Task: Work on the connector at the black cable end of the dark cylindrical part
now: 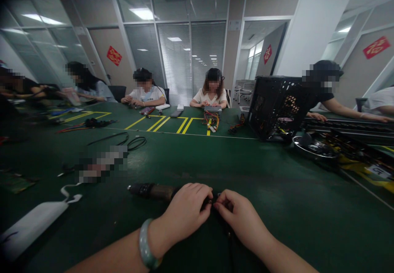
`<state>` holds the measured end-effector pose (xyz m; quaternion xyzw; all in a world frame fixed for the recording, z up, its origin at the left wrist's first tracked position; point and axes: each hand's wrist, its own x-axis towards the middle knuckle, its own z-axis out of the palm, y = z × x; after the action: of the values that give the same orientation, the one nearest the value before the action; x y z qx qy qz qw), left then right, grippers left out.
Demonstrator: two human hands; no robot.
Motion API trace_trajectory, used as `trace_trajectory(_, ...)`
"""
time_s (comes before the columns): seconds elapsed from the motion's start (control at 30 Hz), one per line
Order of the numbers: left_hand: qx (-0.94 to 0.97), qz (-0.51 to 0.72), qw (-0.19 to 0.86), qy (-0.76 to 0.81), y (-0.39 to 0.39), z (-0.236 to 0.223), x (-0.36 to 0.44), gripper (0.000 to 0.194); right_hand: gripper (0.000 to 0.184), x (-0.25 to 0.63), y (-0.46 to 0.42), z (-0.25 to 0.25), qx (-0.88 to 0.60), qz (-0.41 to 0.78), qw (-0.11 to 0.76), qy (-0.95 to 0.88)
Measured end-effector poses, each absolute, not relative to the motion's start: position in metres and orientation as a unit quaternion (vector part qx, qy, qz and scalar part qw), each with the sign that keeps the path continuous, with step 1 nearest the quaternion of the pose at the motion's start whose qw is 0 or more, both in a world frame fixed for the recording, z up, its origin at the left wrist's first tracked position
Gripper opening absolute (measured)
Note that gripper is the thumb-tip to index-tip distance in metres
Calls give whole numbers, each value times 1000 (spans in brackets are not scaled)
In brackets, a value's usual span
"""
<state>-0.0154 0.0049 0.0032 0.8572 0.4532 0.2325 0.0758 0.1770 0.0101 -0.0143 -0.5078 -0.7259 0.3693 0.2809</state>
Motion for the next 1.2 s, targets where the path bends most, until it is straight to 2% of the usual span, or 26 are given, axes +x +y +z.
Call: trace_trajectory(1.2, 855, 270, 66, 438, 6, 1, -16, 10, 10, 179, 12, -16, -505, 355, 274, -737)
